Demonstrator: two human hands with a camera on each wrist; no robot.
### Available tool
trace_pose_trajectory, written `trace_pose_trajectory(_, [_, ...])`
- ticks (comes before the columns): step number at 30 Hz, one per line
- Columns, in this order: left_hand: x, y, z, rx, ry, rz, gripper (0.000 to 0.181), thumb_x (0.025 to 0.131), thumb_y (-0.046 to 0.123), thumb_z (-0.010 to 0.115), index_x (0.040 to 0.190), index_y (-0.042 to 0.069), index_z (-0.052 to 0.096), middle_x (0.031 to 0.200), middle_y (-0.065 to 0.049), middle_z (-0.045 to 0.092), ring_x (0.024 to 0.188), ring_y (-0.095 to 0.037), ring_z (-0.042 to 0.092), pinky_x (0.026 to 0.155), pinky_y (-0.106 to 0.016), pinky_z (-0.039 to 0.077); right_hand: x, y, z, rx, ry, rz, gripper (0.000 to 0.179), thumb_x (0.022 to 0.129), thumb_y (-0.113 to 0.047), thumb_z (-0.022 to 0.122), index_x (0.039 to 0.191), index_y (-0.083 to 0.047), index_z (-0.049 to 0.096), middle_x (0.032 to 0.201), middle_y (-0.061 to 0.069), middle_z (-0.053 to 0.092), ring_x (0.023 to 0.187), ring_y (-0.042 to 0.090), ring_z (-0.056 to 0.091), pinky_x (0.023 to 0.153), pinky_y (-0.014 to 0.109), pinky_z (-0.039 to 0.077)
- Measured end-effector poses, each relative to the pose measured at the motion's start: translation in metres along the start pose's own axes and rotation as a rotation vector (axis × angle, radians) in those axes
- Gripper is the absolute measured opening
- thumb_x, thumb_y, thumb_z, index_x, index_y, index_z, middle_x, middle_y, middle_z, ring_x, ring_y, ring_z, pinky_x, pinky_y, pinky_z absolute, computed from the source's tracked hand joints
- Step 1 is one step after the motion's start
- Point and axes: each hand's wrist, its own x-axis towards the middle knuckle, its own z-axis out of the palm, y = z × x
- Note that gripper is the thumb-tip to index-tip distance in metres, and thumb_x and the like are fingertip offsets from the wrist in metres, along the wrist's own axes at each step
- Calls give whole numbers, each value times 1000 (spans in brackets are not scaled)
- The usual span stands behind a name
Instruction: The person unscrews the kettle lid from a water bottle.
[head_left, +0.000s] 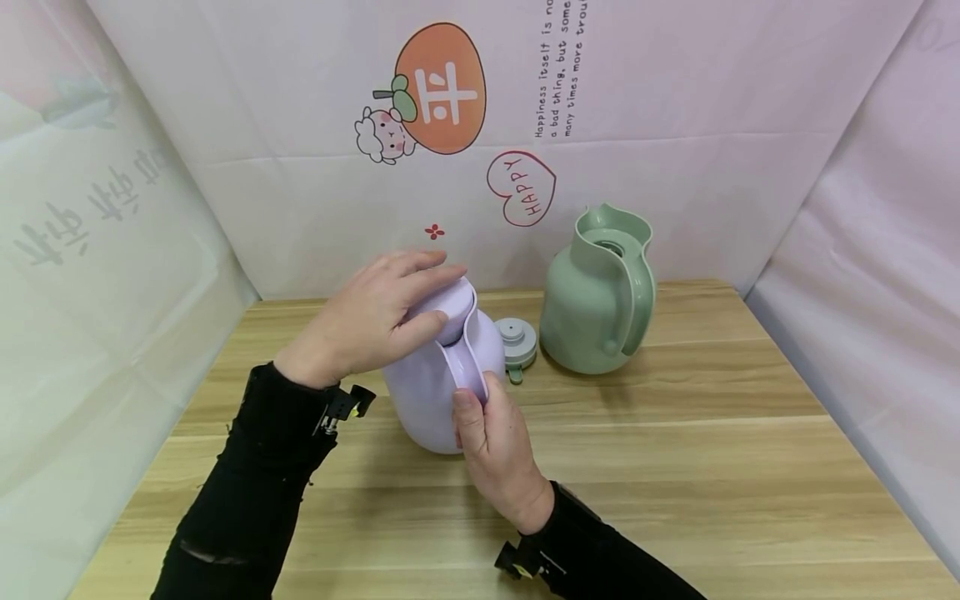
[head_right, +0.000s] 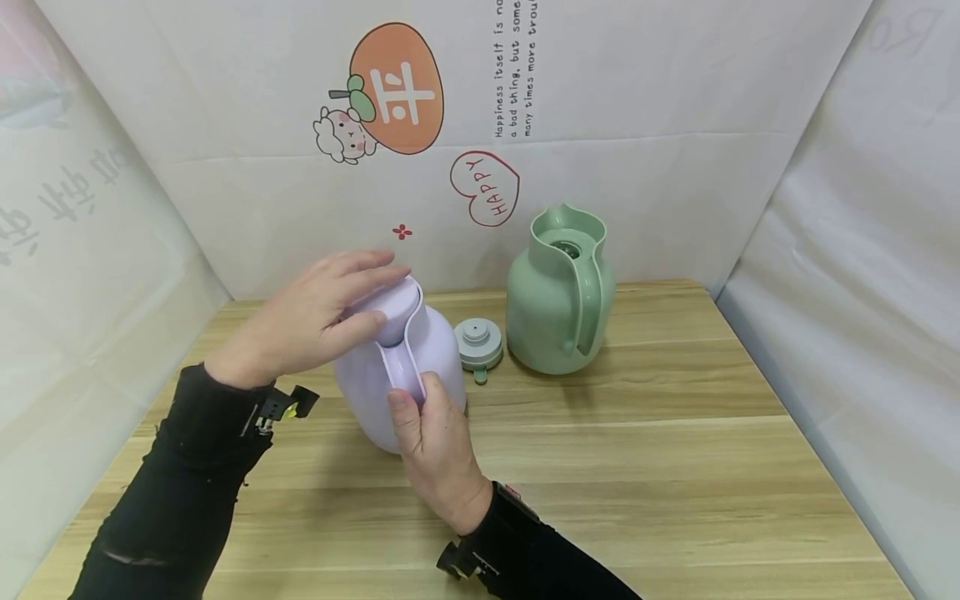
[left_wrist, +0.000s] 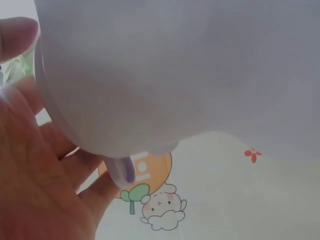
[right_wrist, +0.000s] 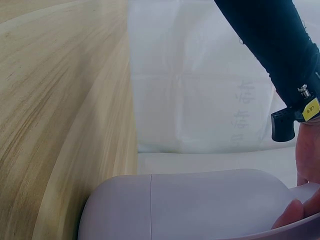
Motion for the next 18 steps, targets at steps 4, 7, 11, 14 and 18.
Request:
trace_pose_trajectory(4, [0, -2, -1, 13, -28, 6, 50, 99, 37, 53, 147, 25, 63, 154, -7, 56, 144, -28, 50, 119, -53, 37, 0, 0, 0, 3, -1, -2, 22, 112, -16, 45, 91, -9, 47, 64, -4, 49, 55, 2, 47, 49, 22, 42])
trace_pose_trajectory(7, [-1, -3, 0, 12, -30, 6, 49, 100, 37, 54, 146, 26, 63, 153, -7, 57, 143, -28, 52, 119, -52, 38, 0, 0, 0, 3, 0, -6, 22, 112, -17, 44, 91, -9, 47, 64, -4, 50, 55, 2, 47, 49, 22, 42])
trace_pose_trajectory(11, [-1, -3, 0, 16, -18, 18, 48, 100, 41, 57, 145, 25, 64, 151, -9, 59, 140, -30, 53, 117, -52, 40, 0, 0, 0, 4, -1, -6, 22, 112, -17, 44, 92, -9, 47, 64, -4, 50, 55, 2, 47, 49, 22, 42])
trace_pose_trajectory(14, [0, -3, 0, 17, -10, 15, 48, 100, 43, 58, 144, 25, 65, 149, -10, 60, 138, -31, 55, 114, -52, 42, 0, 0, 0, 7, -3, -2, 22, 112, -16, 44, 92, -9, 47, 64, -4, 50, 55, 2, 47, 49, 22, 42])
trace_pose_trajectory(18, [-1, -1, -1, 20, -2, -1, 47, 101, 44, 59, 144, 25, 65, 146, -10, 61, 134, -32, 57, 112, -51, 44, 1, 0, 0, 3, 0, 0, 22, 112, -17, 44, 92, -9, 47, 64, -4, 50, 55, 2, 47, 49, 22, 42])
